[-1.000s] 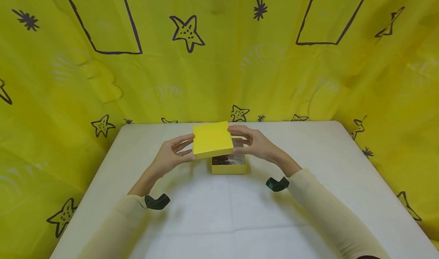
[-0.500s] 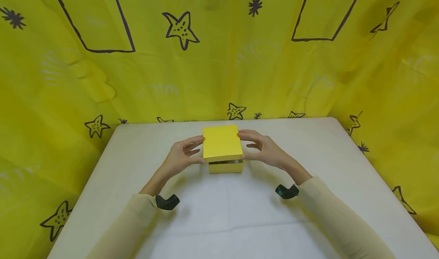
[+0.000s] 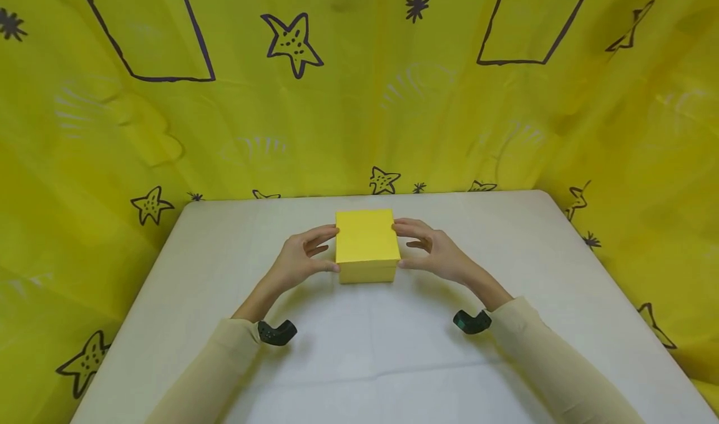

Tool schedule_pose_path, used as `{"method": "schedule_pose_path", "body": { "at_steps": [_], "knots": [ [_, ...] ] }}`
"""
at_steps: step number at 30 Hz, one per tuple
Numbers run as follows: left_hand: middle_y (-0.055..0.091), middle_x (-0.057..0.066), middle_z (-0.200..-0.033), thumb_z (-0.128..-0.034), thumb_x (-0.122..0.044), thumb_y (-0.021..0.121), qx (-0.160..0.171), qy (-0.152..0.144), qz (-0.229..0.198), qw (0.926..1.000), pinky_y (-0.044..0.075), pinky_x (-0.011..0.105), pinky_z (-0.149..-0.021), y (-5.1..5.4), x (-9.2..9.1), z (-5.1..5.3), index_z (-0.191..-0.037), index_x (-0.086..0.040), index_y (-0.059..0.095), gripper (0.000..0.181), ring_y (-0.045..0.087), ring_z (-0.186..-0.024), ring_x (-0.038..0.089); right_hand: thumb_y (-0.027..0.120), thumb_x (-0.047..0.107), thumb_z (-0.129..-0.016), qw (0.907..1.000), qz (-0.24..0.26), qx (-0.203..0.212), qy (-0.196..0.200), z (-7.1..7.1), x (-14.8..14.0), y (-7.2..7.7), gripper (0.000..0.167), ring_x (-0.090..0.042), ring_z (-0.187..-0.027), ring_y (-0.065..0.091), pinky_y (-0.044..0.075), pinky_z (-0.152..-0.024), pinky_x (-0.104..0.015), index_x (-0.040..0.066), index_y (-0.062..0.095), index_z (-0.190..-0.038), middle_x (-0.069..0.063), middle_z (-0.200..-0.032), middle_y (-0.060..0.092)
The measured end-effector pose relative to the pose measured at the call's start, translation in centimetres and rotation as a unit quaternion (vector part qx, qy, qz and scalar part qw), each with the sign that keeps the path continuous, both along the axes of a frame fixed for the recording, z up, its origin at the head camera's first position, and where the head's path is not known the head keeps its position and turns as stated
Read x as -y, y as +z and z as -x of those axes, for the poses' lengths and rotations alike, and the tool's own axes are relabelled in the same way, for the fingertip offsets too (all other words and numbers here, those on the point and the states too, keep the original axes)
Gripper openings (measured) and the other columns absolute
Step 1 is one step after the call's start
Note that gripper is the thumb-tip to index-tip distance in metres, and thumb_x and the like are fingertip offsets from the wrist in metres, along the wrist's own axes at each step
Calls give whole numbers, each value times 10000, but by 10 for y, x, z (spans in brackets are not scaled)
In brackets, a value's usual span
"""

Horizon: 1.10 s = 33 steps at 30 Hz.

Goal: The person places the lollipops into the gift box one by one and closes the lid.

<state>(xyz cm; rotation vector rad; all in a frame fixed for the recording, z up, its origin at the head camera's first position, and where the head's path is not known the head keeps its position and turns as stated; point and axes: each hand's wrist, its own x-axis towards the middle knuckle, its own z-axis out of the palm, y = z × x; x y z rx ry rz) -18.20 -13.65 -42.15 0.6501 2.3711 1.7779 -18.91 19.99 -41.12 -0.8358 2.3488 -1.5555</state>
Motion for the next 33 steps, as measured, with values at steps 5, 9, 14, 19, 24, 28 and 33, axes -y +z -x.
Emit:
{"method": "schedule_pose_path", "body": {
  "at_steps": [5, 9, 14, 19, 24, 28, 33],
  "knots": [
    [548, 116, -1499, -743, -57, 909, 28, -42, 60, 10000, 472, 384, -1090, -3, -1, 0, -1451, -35, 560, 790, 524, -1378, 308, 839, 127, -871, 10000, -43, 3, -32, -1, 0, -3, 726, -276, -1480, 366, 412, -1140, -508, 84, 503, -1514, -59, -1628, 369],
    [554, 125, -1491, -739, -50, 910, 131, -44, 44, 9999, 470, 390, -1094, -8, -1, 0, -1473, -56, 538, 822, 521, -1381, 309, 837, 111, -870, 10000, -25, 35, -40, -1, 0, -6, 722, -282, -1476, 371, 413, -1141, -504, 80, 505, -1510, -63, -1624, 372],
    [539, 130, -1504, -737, -10, 901, 275, -76, -156, 9995, 459, 369, -1102, -11, -1, 2, -1475, -43, 529, 828, 509, -1395, 274, 822, 74, -877, 9999, 94, 66, -2, 1, 0, -12, 717, -284, -1476, 371, 404, -1149, -490, 62, 494, -1514, -69, -1627, 365],
    [529, 148, -1508, -733, 26, 894, 456, -86, -280, 9985, 457, 358, -1102, -14, -1, 2, -1472, -25, 522, 829, 496, -1404, 279, 812, 59, -884, 9996, 223, 125, 80, 2, 0, -18, 713, -297, -1474, 374, 391, -1159, -482, 48, 484, -1517, -76, -1634, 350],
    [532, 151, -1504, -735, 21, 896, 529, -63, -237, 9983, 462, 365, -1099, -17, -1, 2, -1470, -29, 523, 826, 499, -1402, 294, 807, 61, -890, 9996, 205, 160, 103, 4, 0, -22, 706, -284, -1482, 361, 391, -1160, -477, 53, 485, -1518, -70, -1635, 348],
    [529, 154, -1506, -740, 28, 889, 519, -102, -260, 9983, 459, 348, -1100, -19, -1, 2, -1469, -25, 521, 819, 494, -1405, 296, 806, 62, -890, 9995, 209, 181, 118, 4, 0, -24, 705, -283, -1490, 346, 388, -1159, -496, 50, 484, -1518, -73, -1634, 351],
    [523, 152, -1512, -743, 35, 885, 525, -125, -256, 9982, 457, 319, -1098, -22, 0, 2, -1470, -28, 519, 816, 489, -1410, 290, 809, 69, -889, 9992, 257, 285, 95, 4, 1, -25, 708, -287, -1499, 329, 375, -1162, -528, 53, 485, -1518, -74, -1634, 352]
  ]
}}
